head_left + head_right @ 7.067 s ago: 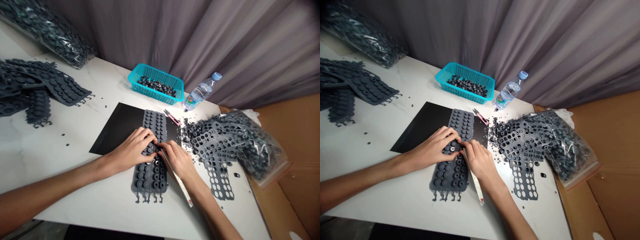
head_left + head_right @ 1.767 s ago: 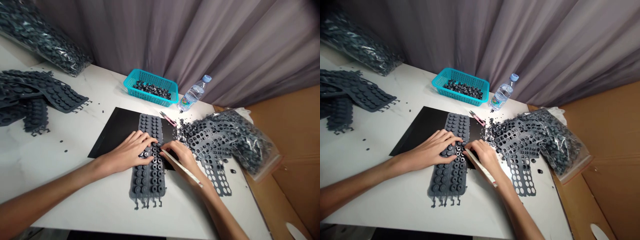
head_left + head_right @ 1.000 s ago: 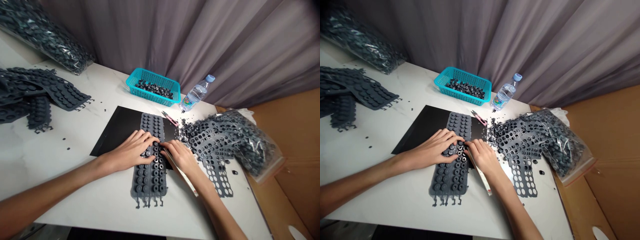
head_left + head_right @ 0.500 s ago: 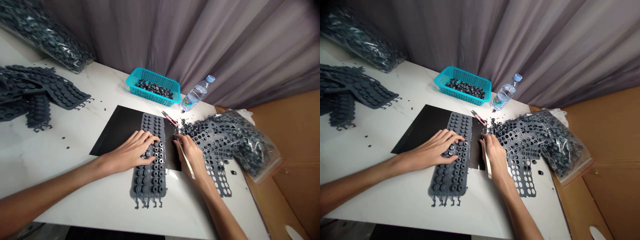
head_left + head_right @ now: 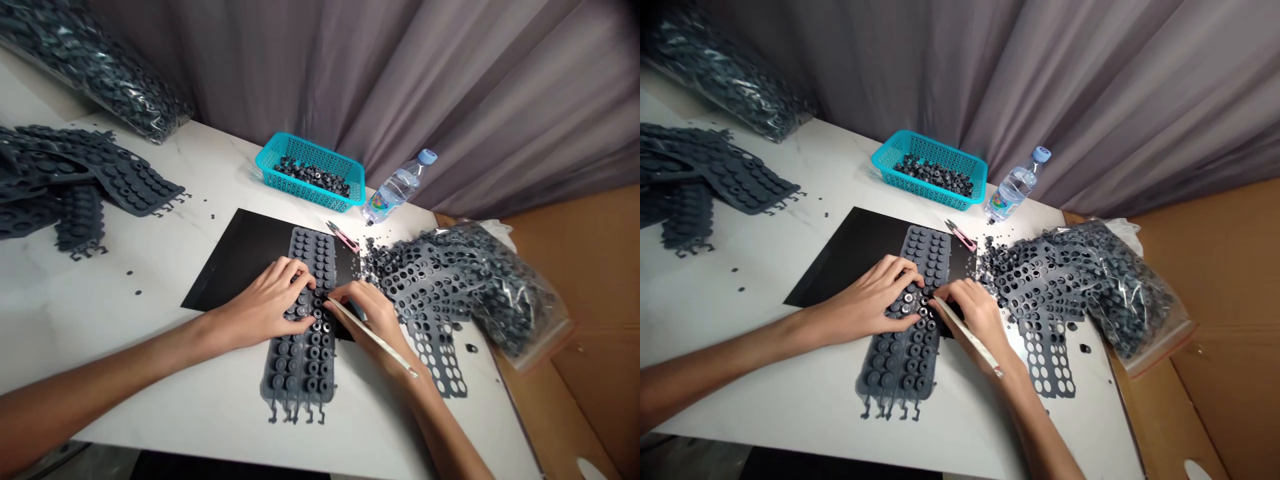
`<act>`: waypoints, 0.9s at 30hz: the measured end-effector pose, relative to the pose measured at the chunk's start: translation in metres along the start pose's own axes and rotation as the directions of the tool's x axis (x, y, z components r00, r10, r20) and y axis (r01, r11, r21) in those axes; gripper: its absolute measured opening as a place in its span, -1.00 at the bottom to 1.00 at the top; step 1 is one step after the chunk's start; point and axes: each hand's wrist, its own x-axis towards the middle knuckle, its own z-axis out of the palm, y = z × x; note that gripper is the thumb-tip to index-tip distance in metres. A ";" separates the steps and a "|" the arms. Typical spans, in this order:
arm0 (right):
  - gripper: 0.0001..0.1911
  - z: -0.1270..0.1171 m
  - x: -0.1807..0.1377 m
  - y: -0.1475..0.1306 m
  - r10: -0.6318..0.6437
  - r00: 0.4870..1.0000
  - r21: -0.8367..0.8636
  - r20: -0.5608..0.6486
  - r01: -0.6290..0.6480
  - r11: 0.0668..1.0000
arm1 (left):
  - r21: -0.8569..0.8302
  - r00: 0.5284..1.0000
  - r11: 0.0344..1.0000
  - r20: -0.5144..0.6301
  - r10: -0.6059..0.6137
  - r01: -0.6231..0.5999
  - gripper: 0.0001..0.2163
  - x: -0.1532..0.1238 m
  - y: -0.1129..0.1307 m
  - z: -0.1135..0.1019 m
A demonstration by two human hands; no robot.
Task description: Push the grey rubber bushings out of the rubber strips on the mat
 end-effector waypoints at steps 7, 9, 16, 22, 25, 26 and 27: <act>-0.83 -0.003 0.001 0.002 -0.050 0.997 0.012 0.052 0.050 0.999 | -0.025 1.000 0.999 0.012 -0.023 0.024 -0.62 0.002 0.001 -0.001; -0.81 -0.001 0.001 0.003 -0.058 0.996 -0.008 0.061 0.059 0.998 | -0.030 1.000 0.999 0.019 -0.025 0.025 -0.61 0.002 0.000 -0.001; -0.77 0.005 0.000 0.005 -0.054 0.998 -0.081 0.045 0.058 0.995 | -0.034 0.999 0.999 0.010 -0.030 0.031 -0.60 0.003 -0.001 0.000; -0.70 0.013 0.001 0.011 -0.165 0.986 -0.224 0.030 0.167 0.960 | -0.019 1.000 1.000 0.011 -0.021 0.021 -0.58 0.002 -0.002 0.001; -0.70 0.015 0.002 0.010 -0.213 0.976 -0.289 0.038 0.215 0.933 | -0.011 1.000 1.000 0.011 -0.018 0.018 -0.59 0.002 -0.002 0.002; -0.70 0.015 0.002 0.010 -0.222 0.974 -0.304 0.044 0.225 0.926 | -0.009 1.000 1.000 0.009 -0.016 0.017 -0.59 0.002 -0.002 0.002; -0.71 0.015 0.002 0.009 -0.230 0.972 -0.314 0.051 0.234 0.920 | -0.008 1.000 1.000 0.008 -0.014 0.014 -0.59 0.002 -0.002 0.002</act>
